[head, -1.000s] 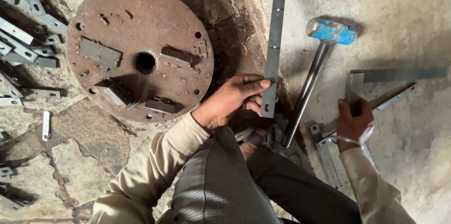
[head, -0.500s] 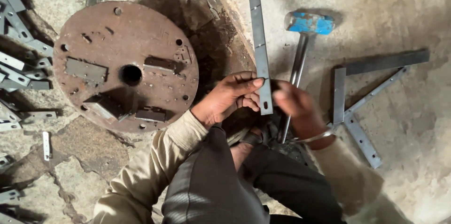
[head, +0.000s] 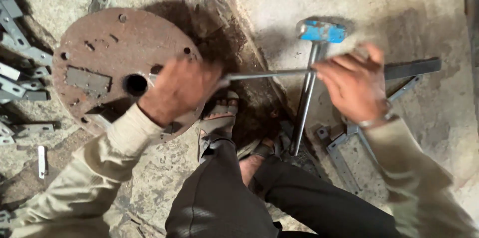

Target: Aligning and hammering metal brackets and bars on a workshop floor.

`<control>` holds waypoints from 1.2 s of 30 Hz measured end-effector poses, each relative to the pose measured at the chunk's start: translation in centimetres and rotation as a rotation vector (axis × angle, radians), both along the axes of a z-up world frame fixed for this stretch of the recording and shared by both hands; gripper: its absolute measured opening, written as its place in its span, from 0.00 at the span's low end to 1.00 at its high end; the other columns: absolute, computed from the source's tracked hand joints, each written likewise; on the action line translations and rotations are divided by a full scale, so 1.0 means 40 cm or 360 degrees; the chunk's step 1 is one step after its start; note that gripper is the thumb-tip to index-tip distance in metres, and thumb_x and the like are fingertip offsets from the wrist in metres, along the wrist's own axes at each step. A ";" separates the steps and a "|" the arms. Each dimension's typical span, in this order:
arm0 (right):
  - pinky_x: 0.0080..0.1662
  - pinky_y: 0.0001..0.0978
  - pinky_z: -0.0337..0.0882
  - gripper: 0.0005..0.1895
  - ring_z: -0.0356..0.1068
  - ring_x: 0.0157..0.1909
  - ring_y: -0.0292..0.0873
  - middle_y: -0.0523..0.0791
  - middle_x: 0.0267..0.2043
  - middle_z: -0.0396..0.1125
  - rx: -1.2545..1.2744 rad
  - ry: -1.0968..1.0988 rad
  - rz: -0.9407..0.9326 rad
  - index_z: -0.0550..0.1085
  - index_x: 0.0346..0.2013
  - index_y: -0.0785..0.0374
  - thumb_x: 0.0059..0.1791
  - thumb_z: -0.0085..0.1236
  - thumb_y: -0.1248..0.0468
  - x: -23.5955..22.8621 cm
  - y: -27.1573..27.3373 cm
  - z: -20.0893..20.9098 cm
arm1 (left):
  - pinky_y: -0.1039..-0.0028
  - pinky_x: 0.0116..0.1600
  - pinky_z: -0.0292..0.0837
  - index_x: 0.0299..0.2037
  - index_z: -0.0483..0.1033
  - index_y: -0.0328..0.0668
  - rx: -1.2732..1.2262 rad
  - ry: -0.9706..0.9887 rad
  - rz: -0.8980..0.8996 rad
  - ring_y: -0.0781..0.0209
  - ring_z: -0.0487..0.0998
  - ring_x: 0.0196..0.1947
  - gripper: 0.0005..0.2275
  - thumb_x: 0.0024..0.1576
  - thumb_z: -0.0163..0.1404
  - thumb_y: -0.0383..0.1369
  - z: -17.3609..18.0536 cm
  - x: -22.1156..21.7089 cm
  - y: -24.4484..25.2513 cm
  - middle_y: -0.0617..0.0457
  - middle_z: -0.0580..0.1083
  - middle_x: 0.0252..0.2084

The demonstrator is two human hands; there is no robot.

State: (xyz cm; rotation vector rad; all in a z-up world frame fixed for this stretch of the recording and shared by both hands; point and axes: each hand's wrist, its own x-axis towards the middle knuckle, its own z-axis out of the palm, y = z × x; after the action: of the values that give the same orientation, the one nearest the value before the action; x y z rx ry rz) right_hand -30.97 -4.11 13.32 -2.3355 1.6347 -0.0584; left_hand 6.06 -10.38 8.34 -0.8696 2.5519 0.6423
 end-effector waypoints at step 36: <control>0.28 0.29 0.61 0.18 0.59 0.25 0.36 0.40 0.29 0.64 -0.0860 -0.1423 -0.0864 0.67 0.38 0.59 0.59 0.44 0.49 0.158 0.197 -0.155 | 0.43 0.38 0.70 0.37 0.69 0.35 0.0541 0.0986 0.1665 0.28 0.76 0.33 0.21 0.68 0.36 0.48 -0.323 -0.281 0.228 0.33 0.76 0.30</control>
State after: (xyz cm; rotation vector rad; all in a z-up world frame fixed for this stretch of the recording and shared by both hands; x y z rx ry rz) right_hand -24.66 3.78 7.12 -1.6024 1.7639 -1.5541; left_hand -5.18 -1.25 -4.59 -2.1173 2.1196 1.8006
